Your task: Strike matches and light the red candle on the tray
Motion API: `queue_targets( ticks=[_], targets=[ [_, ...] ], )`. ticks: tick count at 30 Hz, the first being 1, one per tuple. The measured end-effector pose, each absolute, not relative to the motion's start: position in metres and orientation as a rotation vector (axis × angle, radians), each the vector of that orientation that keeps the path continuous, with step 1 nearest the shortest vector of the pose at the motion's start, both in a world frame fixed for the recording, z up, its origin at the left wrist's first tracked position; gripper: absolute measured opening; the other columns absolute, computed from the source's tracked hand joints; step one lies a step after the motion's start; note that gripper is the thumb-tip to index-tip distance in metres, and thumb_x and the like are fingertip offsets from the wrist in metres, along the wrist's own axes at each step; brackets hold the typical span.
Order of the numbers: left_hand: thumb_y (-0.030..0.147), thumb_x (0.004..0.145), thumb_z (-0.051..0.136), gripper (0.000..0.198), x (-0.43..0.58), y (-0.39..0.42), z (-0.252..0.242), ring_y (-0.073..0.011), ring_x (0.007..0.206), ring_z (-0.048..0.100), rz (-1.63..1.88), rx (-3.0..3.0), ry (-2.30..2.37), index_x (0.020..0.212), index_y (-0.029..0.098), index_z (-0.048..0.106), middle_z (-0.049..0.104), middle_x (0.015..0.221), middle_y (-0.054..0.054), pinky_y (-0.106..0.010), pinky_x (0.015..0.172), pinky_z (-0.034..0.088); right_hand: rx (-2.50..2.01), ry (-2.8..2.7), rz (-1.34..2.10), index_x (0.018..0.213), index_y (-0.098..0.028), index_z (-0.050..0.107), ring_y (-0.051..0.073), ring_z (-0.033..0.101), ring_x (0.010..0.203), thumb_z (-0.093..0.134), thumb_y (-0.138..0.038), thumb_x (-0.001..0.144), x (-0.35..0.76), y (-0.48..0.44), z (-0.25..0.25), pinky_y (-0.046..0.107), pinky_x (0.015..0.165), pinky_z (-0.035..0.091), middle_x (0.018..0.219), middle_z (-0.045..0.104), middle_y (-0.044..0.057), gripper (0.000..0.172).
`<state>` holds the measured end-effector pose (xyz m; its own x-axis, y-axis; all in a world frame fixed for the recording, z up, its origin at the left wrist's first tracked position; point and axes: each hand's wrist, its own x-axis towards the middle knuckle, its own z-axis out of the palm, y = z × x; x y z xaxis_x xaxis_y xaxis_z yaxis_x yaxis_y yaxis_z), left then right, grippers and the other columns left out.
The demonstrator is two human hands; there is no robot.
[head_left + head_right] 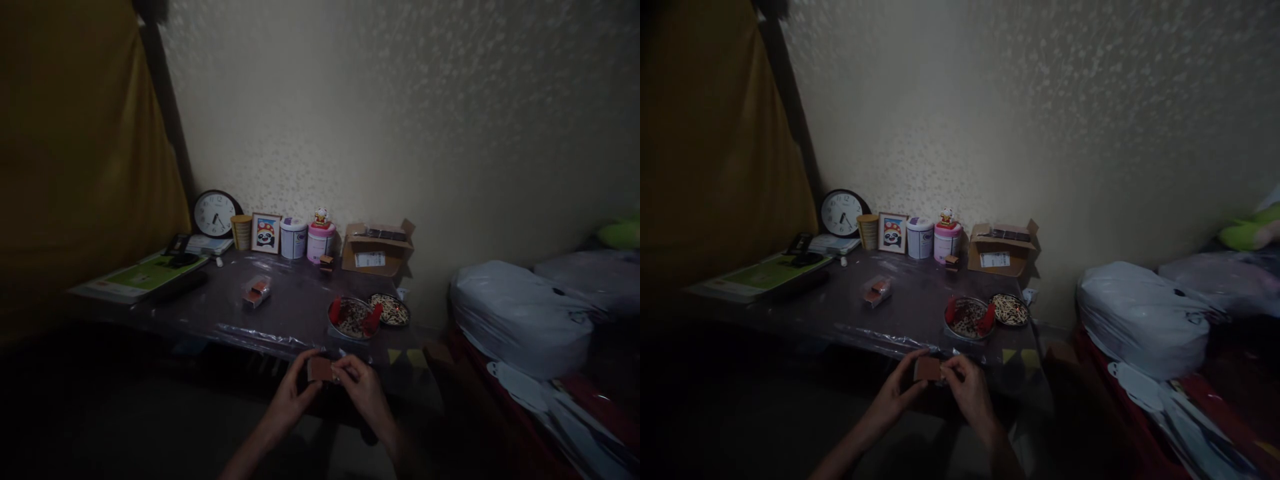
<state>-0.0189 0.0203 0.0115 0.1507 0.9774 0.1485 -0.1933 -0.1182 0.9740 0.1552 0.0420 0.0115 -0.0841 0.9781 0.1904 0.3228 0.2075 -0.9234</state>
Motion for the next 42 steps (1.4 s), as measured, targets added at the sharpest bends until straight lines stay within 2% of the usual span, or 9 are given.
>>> queue_targets(
  ticks=[6,12,17,22,26,34,38,42],
  targets=[
    [0.036,0.078,0.060,0.039,-0.025,0.019,0.020,-0.0282,0.108,0.055,1.110,1.127,0.776,0.115,0.023,0.059,0.065,0.114,-0.007,-0.039,0.094,0.040,-1.240,-1.618,0.908,0.072,-0.020,0.062,0.017,0.062,0.070,0.062,-0.039,0.077,0.162,0.043,0.017,0.026,0.066,0.045,0.071,0.065,-0.001,0.020],
    [0.033,0.070,0.070,0.037,-0.029,0.019,0.020,-0.0257,0.097,0.059,0.994,0.946,0.654,0.104,0.022,0.064,0.064,0.105,-0.007,-0.038,0.082,0.047,-1.142,-1.693,0.941,0.073,-0.020,0.063,0.016,0.059,0.072,0.061,-0.037,0.078,0.169,0.045,0.020,0.025,0.068,0.045,0.073,0.061,-0.001,0.018],
    [0.027,0.067,0.072,0.031,-0.032,0.017,0.025,-0.0236,0.098,0.058,0.926,0.956,0.498,0.097,0.023,0.063,0.056,0.122,-0.007,-0.036,0.085,0.044,-1.061,-1.740,1.025,0.071,-0.020,0.064,0.014,0.057,0.072,0.062,-0.037,0.077,0.173,0.042,0.030,0.025,0.068,0.044,0.073,0.058,-0.002,0.018],
    [0.020,0.066,0.072,0.027,-0.032,0.014,0.029,-0.0230,0.100,0.057,0.870,0.965,0.375,0.092,0.020,0.063,0.058,0.116,-0.007,-0.031,0.083,0.041,-1.061,-1.744,1.231,0.073,-0.018,0.063,0.013,0.056,0.067,0.062,-0.033,0.077,0.183,0.041,0.032,0.024,0.066,0.042,0.068,0.060,-0.004,0.015],
    [0.019,0.065,0.073,0.026,-0.031,0.012,0.028,-0.0227,0.099,0.057,0.855,0.947,0.324,0.089,0.020,0.063,0.059,0.114,-0.007,-0.033,0.085,0.040,-1.035,-1.755,1.290,0.074,-0.018,0.063,0.012,0.056,0.068,0.063,-0.031,0.078,0.190,0.042,0.032,0.024,0.066,0.041,0.069,0.060,-0.003,0.013],
    [0.020,0.065,0.074,0.031,-0.036,0.017,0.026,-0.0217,0.105,0.051,0.893,1.153,0.463,0.092,0.023,0.060,0.049,0.122,-0.004,-0.031,0.085,0.039,-1.055,-1.726,1.145,0.077,-0.019,0.059,0.014,0.060,0.068,0.061,-0.031,0.080,0.196,0.048,0.031,0.026,0.068,0.045,0.074,0.063,-0.001,0.013],
    [0.025,0.066,0.074,0.039,-0.034,0.019,0.022,-0.0219,0.104,0.050,0.928,1.268,0.515,0.100,0.025,0.055,0.050,0.116,-0.003,-0.034,0.086,0.038,-1.073,-1.718,1.054,0.073,-0.019,0.056,0.012,0.060,0.064,0.061,-0.028,0.078,0.195,0.049,0.030,0.025,0.065,0.047,0.078,0.062,-0.001,0.011],
    [0.027,0.068,0.071,0.038,-0.031,0.020,0.021,-0.0221,0.103,0.048,1.001,1.416,0.632,0.101,0.024,0.053,0.051,0.108,-0.003,-0.034,0.087,0.038,-1.064,-1.773,0.966,0.073,-0.020,0.057,0.012,0.061,0.063,0.058,-0.024,0.078,0.190,0.046,0.031,0.025,0.065,0.049,0.075,0.062,-0.001,0.006]
  ],
)
